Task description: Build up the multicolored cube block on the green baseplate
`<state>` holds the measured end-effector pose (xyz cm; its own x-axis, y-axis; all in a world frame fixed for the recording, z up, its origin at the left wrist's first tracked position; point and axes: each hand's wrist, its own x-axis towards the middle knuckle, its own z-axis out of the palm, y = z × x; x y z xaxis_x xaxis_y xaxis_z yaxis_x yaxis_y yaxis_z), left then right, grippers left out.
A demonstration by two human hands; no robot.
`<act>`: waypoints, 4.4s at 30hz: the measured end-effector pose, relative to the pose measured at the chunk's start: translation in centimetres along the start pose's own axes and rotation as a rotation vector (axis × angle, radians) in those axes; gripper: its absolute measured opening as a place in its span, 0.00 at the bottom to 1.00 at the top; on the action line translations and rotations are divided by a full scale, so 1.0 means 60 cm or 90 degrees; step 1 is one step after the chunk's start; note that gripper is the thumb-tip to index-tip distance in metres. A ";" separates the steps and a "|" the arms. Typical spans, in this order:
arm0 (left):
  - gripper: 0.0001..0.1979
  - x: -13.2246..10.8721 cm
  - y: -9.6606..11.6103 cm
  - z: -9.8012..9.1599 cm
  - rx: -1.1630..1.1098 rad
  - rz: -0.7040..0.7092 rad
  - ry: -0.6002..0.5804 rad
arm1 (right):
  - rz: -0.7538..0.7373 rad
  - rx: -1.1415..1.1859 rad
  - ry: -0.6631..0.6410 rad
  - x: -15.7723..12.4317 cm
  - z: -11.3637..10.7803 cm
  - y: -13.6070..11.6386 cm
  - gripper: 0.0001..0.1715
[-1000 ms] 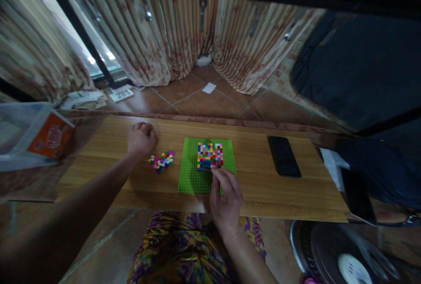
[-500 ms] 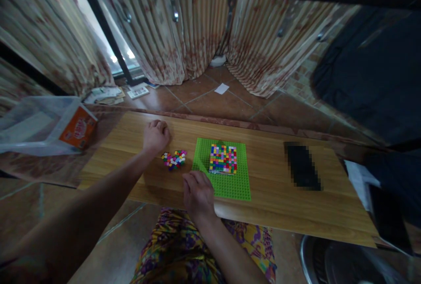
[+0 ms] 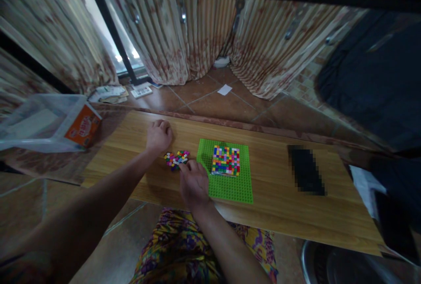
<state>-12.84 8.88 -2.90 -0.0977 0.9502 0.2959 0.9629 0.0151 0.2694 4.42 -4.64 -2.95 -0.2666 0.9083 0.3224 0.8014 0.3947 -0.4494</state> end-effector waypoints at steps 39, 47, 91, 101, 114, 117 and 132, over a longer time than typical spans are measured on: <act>0.15 0.005 -0.003 -0.001 -0.015 0.002 -0.018 | 0.459 0.575 0.136 -0.107 -0.098 0.030 0.16; 0.16 0.007 -0.001 -0.004 -0.015 -0.004 -0.026 | 0.462 0.422 0.273 -0.122 -0.138 0.108 0.17; 0.16 0.009 -0.004 0.000 0.011 0.004 -0.012 | 0.272 0.172 0.373 -0.090 -0.116 0.122 0.09; 0.16 0.008 -0.006 0.001 -0.004 0.014 -0.010 | 0.320 0.209 0.364 -0.089 -0.128 0.119 0.13; 0.16 0.008 -0.002 -0.002 0.009 0.011 -0.024 | 0.430 0.266 0.396 -0.059 -0.113 0.120 0.17; 0.16 0.007 -0.002 -0.002 0.006 0.007 -0.021 | 0.416 0.269 0.400 -0.062 -0.106 0.123 0.17; 0.16 0.006 -0.005 0.002 0.004 0.006 -0.006 | 0.397 0.287 0.435 -0.068 -0.126 0.110 0.17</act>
<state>-13.14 9.25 -2.97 -0.0859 0.9530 0.2905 0.9656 0.0078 0.2600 14.86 -6.81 -0.93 0.6023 0.7525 0.2664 0.3800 0.0232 -0.9247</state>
